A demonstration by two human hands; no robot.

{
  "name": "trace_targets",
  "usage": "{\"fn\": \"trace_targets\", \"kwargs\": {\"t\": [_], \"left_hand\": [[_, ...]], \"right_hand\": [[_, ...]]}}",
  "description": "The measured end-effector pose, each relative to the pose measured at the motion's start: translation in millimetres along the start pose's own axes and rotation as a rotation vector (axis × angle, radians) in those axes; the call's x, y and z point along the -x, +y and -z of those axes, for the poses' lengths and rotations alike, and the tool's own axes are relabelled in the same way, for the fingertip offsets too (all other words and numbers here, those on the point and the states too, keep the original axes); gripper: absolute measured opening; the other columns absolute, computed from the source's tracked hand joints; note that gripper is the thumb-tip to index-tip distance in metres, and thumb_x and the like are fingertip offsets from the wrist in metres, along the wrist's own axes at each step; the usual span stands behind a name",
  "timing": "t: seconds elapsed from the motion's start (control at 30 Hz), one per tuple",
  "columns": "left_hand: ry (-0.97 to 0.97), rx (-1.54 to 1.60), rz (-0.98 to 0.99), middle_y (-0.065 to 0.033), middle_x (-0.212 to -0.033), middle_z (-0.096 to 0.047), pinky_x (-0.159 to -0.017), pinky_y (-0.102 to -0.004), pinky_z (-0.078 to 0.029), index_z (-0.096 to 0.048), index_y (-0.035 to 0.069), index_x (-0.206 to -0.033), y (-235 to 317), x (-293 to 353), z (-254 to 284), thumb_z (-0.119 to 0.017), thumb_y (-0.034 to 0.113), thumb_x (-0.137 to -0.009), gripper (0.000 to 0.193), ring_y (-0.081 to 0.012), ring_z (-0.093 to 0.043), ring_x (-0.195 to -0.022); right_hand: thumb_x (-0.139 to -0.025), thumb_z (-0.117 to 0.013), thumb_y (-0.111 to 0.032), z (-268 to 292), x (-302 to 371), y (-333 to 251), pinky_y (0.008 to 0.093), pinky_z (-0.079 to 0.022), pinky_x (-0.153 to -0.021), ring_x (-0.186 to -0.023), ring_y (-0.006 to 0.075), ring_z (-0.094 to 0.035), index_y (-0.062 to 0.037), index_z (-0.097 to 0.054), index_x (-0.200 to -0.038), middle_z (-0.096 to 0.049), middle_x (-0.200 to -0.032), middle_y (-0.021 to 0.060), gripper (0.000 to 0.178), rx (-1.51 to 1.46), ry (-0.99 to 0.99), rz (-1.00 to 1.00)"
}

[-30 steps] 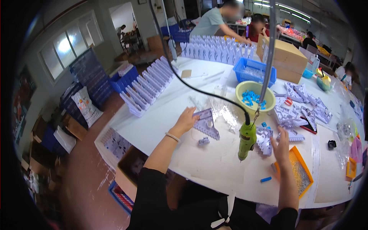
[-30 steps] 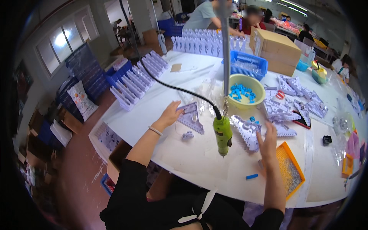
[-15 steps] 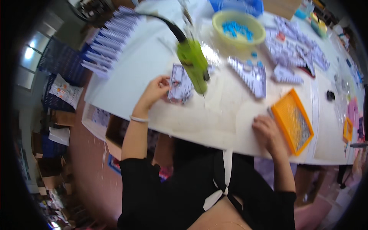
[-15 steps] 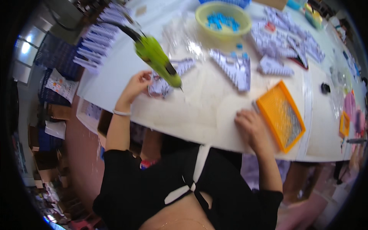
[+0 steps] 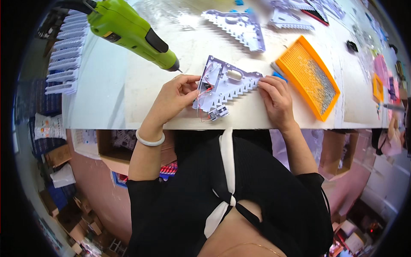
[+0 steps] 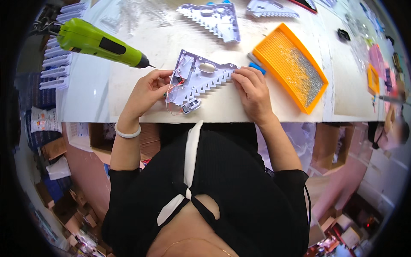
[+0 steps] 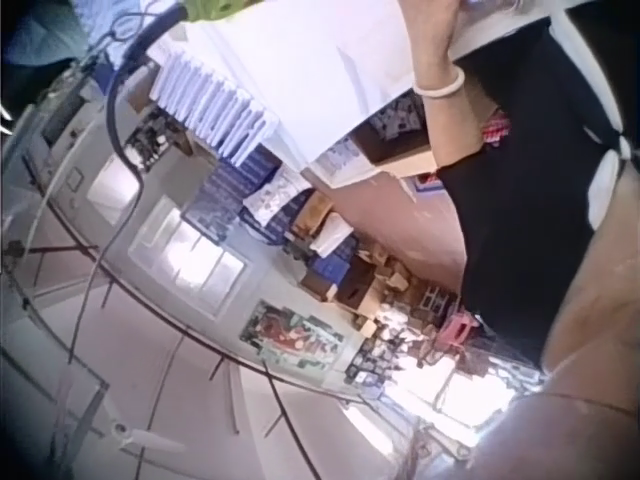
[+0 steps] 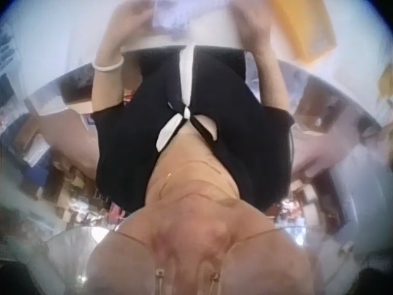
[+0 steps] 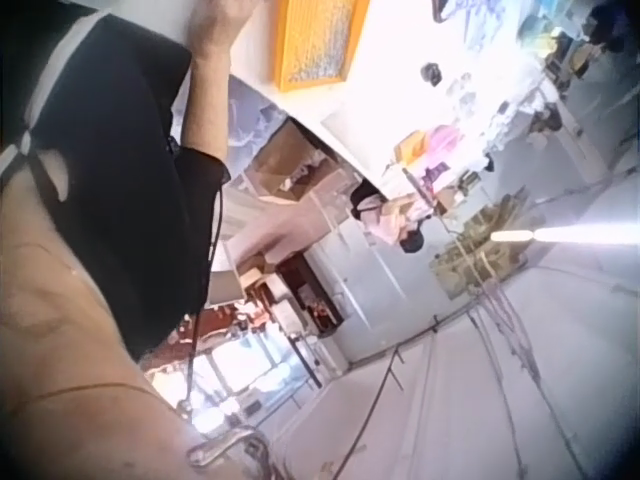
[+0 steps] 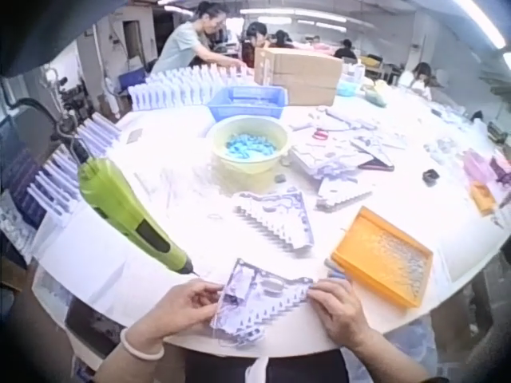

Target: The person assembles internal components of a plastic device by applying adhesive with a hot glue gun to a plastic chassis, then inserting a circuit board, wiring, and a battery compartment.

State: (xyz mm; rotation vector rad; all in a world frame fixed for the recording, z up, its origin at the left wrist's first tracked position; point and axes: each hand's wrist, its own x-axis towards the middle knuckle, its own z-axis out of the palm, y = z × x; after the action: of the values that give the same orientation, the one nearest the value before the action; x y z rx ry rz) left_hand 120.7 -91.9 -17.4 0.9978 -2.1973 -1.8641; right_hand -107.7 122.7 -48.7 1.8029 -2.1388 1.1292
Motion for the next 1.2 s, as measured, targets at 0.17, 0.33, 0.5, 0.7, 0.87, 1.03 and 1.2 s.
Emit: {"fn": "trace_targets", "kwargs": {"t": [0.17, 0.33, 0.5, 0.7, 0.87, 1.03, 1.2], "left_hand": [[0.072, 0.033, -0.266, -0.0070, -0.102, -0.068, -0.077, -0.0248, -0.052, -0.069, 0.000, -0.119, -1, -21, -32, -0.070, 0.012, -0.092, 0.030, -0.0115, -0.065, -0.084], [0.232, -0.192, -0.397, -0.0160, -0.114, -0.067, -0.093, -0.0375, -0.050, -0.062, 0.001, -0.127, 14, -9, -51, -0.075, 0.025, -0.090, 0.046, -0.0310, -0.065, -0.104], [0.322, -0.502, -0.441, -0.0173, -0.130, -0.061, -0.099, -0.0416, -0.047, -0.061, 0.001, -0.127, 19, 19, -71, -0.077, 0.019, -0.084, 0.049, -0.0351, -0.058, -0.116], [0.181, -0.383, -0.543, -0.0155, -0.124, -0.066, -0.089, -0.0329, -0.053, -0.065, -0.002, -0.121, 15, -21, -57, -0.062, -0.001, -0.089, 0.031, -0.0262, -0.067, -0.107], [0.260, -0.276, -0.594, -0.0137, -0.115, -0.069, -0.079, -0.0345, -0.055, -0.070, -0.003, -0.101, 29, -34, -54, -0.069, 0.001, -0.085, 0.016, -0.0281, -0.070, -0.090], [0.101, -0.396, -0.488, -0.0130, -0.121, -0.068, -0.096, -0.0353, -0.053, -0.070, -0.001, -0.099, 44, -15, -41, -0.073, -0.003, -0.081, 0.018, -0.0273, -0.066, -0.112], [0.014, -0.573, -0.718, -0.0116, -0.119, -0.068, -0.106, -0.0466, -0.046, -0.072, 0.003, -0.096, 39, -2, -56, -0.080, 0.009, -0.077, 0.021, -0.0323, -0.059, -0.125]], "right_hand": [[-0.081, -0.073, 0.002, 15, 19, 6, 0.0388, -0.052, -0.087, -0.101, 0.0317, -0.062, -0.0008, -0.070, -0.104, -0.068, -0.104, 0.0120, 0.023, 0.111, 0.070, -0.111], [-0.079, -0.077, -0.003, 24, 35, 10, 0.0383, -0.050, -0.087, -0.100, 0.0315, -0.060, -0.0009, -0.069, -0.111, -0.065, -0.107, 0.0142, 0.033, 0.045, 0.205, -0.279], [-0.078, -0.079, -0.008, 26, 31, 7, 0.0401, -0.048, -0.089, -0.097, 0.0311, -0.059, -0.0009, -0.069, -0.112, -0.064, -0.104, 0.0132, 0.036, 0.118, 0.141, -0.217], [-0.077, -0.080, -0.010, 23, 42, 0, 0.0386, -0.046, -0.077, -0.083, 0.0281, -0.058, -0.0038, -0.069, -0.106, -0.062, -0.081, 0.0085, 0.031, 0.070, 0.059, -0.087], [-0.076, -0.082, -0.012, 23, 45, -19, 0.0389, -0.044, -0.071, -0.074, 0.0247, -0.055, -0.0041, -0.068, -0.105, -0.058, -0.074, 0.0069, 0.033, -0.049, -0.015, -0.211], [-0.082, -0.078, -0.008, 25, 43, -11, 0.0341, -0.050, -0.066, -0.076, 0.0230, -0.060, -0.0025, -0.069, -0.104, -0.061, -0.078, 0.0090, 0.025, -0.164, 0.070, -0.408], [-0.085, -0.072, 0.000, 29, 18, 5, 0.0355, -0.052, -0.069, -0.083, 0.0255, -0.062, -0.0019, -0.069, -0.104, -0.064, -0.094, 0.0118, 0.019, -0.073, 0.123, -0.320]]}}
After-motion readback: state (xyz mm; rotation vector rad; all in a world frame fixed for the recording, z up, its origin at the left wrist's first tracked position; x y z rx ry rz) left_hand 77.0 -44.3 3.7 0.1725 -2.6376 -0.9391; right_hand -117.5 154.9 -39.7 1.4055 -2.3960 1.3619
